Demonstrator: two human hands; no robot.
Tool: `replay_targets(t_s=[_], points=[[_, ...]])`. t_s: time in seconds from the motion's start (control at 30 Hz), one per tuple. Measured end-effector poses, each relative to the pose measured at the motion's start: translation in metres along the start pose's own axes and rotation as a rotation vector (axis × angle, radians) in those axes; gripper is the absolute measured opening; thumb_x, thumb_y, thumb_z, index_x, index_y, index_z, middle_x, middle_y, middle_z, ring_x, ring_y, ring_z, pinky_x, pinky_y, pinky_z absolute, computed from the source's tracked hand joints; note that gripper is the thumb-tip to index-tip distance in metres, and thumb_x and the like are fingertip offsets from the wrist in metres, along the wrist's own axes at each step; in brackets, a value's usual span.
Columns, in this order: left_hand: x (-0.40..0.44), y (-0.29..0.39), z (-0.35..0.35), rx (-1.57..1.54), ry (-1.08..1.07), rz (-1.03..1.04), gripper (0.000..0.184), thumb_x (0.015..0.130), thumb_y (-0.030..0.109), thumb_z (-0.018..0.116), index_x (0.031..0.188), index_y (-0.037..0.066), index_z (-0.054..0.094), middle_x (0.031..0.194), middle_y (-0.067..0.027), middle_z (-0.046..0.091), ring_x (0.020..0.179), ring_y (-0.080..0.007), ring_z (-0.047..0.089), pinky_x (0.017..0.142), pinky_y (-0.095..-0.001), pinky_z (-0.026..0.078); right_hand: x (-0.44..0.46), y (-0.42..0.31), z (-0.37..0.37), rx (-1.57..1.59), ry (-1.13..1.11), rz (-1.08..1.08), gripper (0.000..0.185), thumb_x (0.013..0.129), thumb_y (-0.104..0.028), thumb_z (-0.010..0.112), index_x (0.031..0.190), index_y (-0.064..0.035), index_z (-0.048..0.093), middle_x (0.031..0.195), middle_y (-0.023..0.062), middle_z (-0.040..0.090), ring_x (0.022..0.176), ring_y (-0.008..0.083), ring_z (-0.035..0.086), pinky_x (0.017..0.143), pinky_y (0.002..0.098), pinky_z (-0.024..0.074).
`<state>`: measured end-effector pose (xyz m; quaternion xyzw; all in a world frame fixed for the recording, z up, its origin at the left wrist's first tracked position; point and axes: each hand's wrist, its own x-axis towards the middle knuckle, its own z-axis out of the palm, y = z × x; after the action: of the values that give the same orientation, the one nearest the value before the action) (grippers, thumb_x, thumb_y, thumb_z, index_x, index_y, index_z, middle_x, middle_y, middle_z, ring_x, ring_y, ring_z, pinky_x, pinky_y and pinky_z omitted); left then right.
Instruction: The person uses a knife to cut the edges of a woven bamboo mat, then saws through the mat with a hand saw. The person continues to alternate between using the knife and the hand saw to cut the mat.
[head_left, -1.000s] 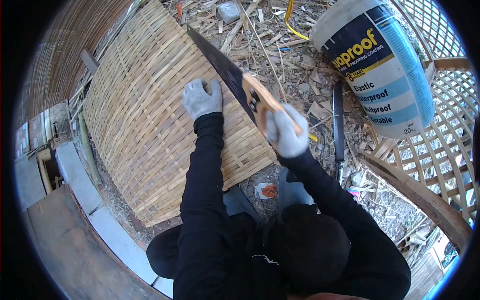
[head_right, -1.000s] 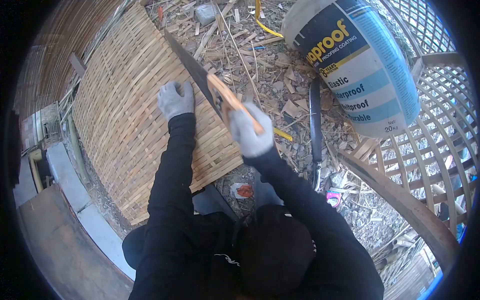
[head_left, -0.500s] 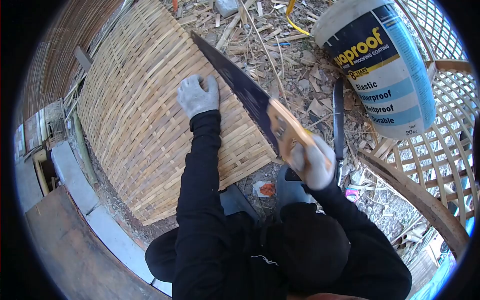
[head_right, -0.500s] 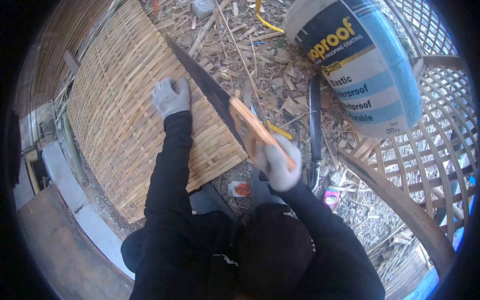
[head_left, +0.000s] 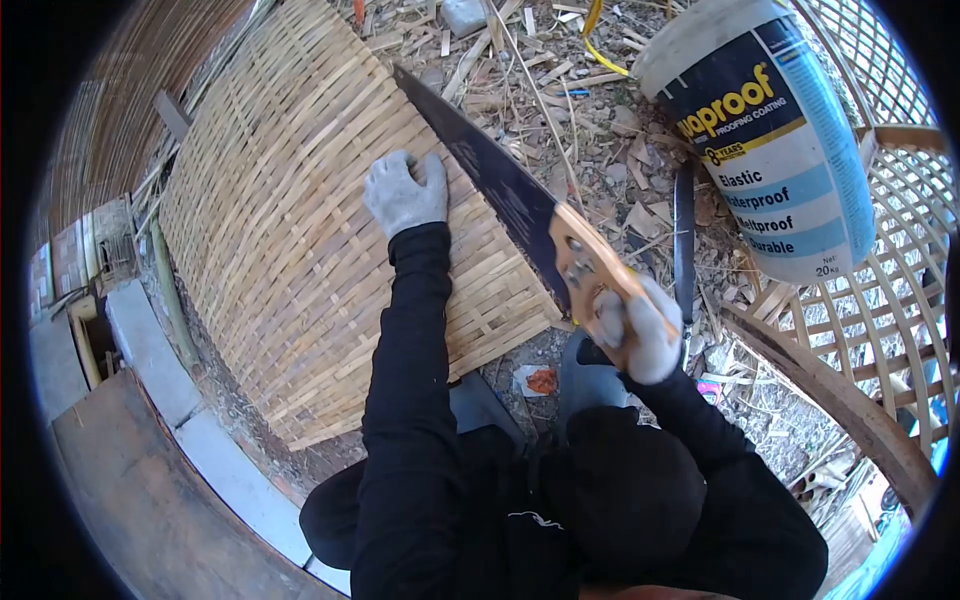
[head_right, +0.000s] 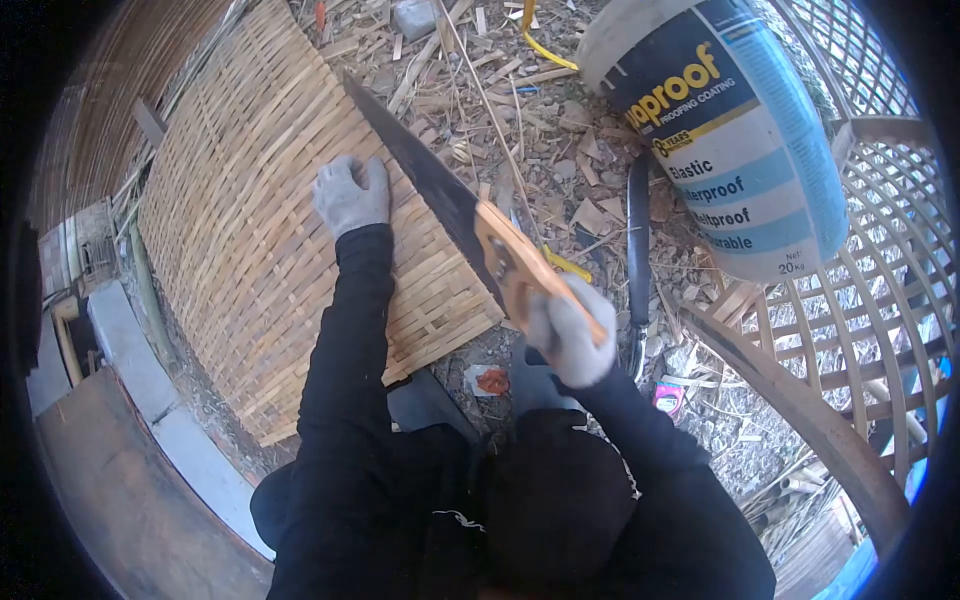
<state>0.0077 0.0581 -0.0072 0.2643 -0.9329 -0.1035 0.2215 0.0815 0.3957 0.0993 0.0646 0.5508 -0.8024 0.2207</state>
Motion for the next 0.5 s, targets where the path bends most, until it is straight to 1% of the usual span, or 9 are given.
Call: replay_targets(t_s=[0.03, 0.17, 0.27, 0.3, 0.33, 0.4, 0.5], points=[[0.0, -0.001, 0.001, -0.001, -0.002, 0.003, 0.034, 0.092, 0.041, 0.078, 0.1, 0.008, 0.074, 0.103, -0.0123, 0.072, 0.107, -0.0354, 0.066, 0.098, -0.0488, 0.049, -0.008, -0.005, -0.006, 0.008, -0.006, 0.008, 0.042, 0.106, -0.035, 0.061, 0.108, 0.0065, 0.067, 0.074, 0.0029, 0.062, 0.06, 0.0079, 0.054, 0.055, 0.0242, 0.0407], [0.002, 0.003, 0.0, 0.021, -0.036, -0.026, 0.035, 0.092, 0.041, 0.078, 0.101, 0.008, 0.074, 0.103, -0.0125, 0.072, 0.107, -0.0356, 0.066, 0.098, -0.0491, 0.049, -0.007, -0.021, -0.003, 0.122, 0.046, 0.098, 0.042, 0.106, -0.036, 0.062, 0.109, 0.0055, 0.066, 0.072, 0.0031, 0.062, 0.058, 0.0079, 0.054, 0.053, 0.0239, 0.0399], [0.001, 0.002, 0.001, 0.028, -0.039, -0.032, 0.035, 0.091, 0.041, 0.078, 0.1, 0.008, 0.074, 0.102, -0.0127, 0.072, 0.106, -0.0358, 0.066, 0.097, -0.0495, 0.049, -0.008, -0.025, -0.004, 0.025, 0.039, 0.149, 0.041, 0.108, -0.037, 0.06, 0.109, 0.0038, 0.067, 0.071, 0.0026, 0.062, 0.056, 0.0075, 0.054, 0.052, 0.024, 0.04], [0.001, 0.001, 0.003, 0.026, -0.015, -0.023, 0.035, 0.091, 0.041, 0.078, 0.099, 0.008, 0.074, 0.102, -0.0128, 0.072, 0.105, -0.0359, 0.066, 0.097, -0.0496, 0.05, -0.01, -0.027, -0.003, -0.044, 0.008, 0.11, 0.04, 0.108, -0.037, 0.059, 0.107, 0.002, 0.067, 0.069, 0.0014, 0.062, 0.054, 0.007, 0.053, 0.051, 0.0242, 0.0397], [0.0, -0.001, 0.004, 0.028, 0.006, -0.013, 0.035, 0.091, 0.041, 0.078, 0.099, 0.008, 0.074, 0.102, -0.0129, 0.072, 0.104, -0.036, 0.066, 0.097, -0.0498, 0.05, -0.014, -0.027, 0.0, -0.046, 0.009, 0.098, 0.04, 0.108, -0.038, 0.058, 0.107, 0.0012, 0.068, 0.07, 0.0007, 0.063, 0.056, 0.0066, 0.054, 0.052, 0.0241, 0.0397], [0.001, -0.001, 0.004, 0.011, -0.021, -0.005, 0.033, 0.091, 0.04, 0.078, 0.097, 0.009, 0.073, 0.101, -0.0127, 0.071, 0.103, -0.036, 0.066, 0.096, -0.0494, 0.05, -0.025, -0.022, -0.002, -0.175, -0.044, -0.009, 0.042, 0.108, -0.039, 0.058, 0.108, 0.0019, 0.07, 0.069, 0.0007, 0.062, 0.056, 0.008, 0.055, 0.054, 0.025, 0.0411], [0.001, 0.0, 0.001, 0.0, -0.014, -0.011, 0.029, 0.091, 0.037, 0.079, 0.095, 0.009, 0.072, 0.099, -0.0124, 0.071, 0.102, -0.0361, 0.066, 0.094, -0.0494, 0.051, -0.034, -0.032, 0.004, -0.342, -0.019, -0.04, 0.042, 0.107, -0.037, 0.06, 0.112, 0.0028, 0.072, 0.07, 0.0013, 0.062, 0.06, 0.0099, 0.057, 0.058, 0.028, 0.0448]])
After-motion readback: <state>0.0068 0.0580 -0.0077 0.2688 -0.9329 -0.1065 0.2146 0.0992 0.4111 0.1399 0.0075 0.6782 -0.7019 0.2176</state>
